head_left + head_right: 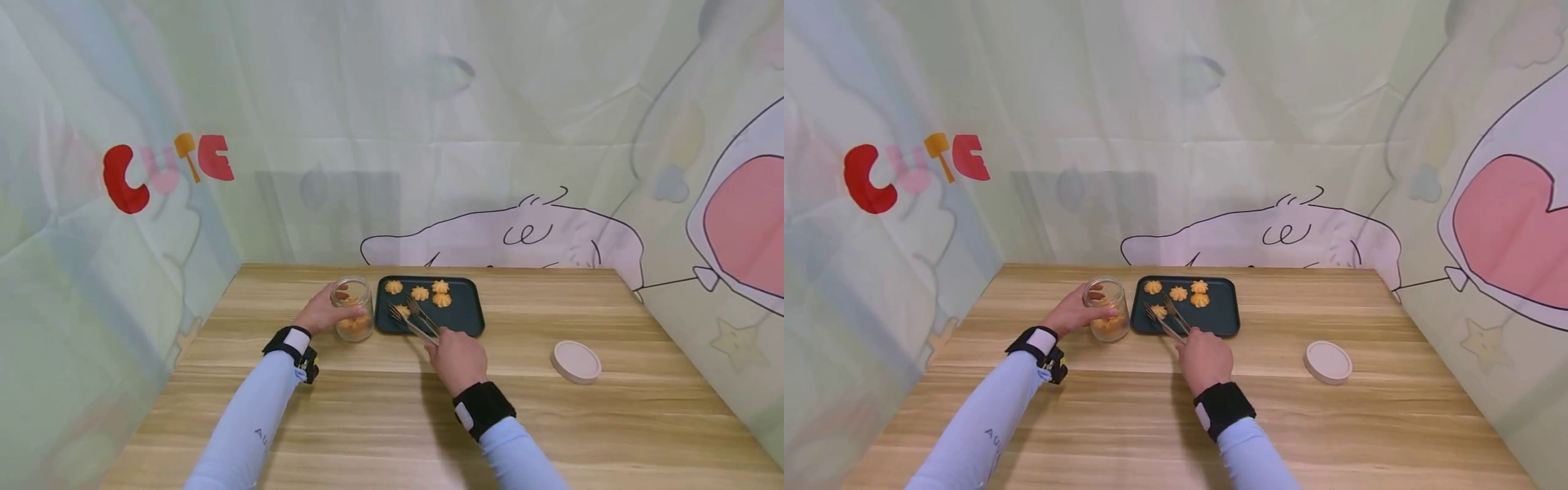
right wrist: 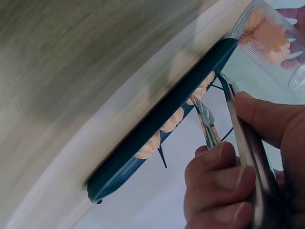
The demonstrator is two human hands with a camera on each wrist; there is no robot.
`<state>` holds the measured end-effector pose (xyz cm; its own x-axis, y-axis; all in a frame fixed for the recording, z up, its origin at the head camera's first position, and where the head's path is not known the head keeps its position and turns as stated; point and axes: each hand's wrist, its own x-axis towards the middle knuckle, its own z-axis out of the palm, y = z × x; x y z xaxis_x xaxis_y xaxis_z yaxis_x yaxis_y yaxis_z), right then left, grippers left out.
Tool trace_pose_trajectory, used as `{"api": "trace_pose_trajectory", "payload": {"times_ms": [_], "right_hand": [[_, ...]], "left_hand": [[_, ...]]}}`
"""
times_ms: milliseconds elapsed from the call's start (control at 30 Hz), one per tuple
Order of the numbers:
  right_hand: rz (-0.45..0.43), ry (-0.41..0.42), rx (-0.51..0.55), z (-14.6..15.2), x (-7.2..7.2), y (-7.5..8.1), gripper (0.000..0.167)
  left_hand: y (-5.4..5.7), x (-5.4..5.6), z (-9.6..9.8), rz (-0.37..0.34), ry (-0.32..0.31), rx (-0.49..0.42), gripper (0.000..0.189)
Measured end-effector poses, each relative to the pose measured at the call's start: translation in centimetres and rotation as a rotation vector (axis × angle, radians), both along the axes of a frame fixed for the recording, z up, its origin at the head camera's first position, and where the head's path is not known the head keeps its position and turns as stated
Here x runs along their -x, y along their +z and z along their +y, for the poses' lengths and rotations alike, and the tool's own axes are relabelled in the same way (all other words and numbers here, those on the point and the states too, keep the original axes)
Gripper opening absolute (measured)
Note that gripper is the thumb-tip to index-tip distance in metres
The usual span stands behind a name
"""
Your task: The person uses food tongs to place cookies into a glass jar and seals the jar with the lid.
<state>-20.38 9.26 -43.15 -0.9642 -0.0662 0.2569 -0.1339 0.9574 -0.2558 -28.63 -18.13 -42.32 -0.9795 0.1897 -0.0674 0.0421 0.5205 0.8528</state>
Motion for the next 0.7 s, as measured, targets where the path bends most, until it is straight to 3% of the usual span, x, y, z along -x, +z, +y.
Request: {"api": "trace_pose_trajectory", "payload": {"times_ms": [700], "right_hand": [[-0.042, -0.040, 0.039, 1.4, -0.2, 0.8, 0.042]], "left_hand": [[0.1, -0.2, 0.1, -0.014, 0.016, 0.002, 0.084]]}}
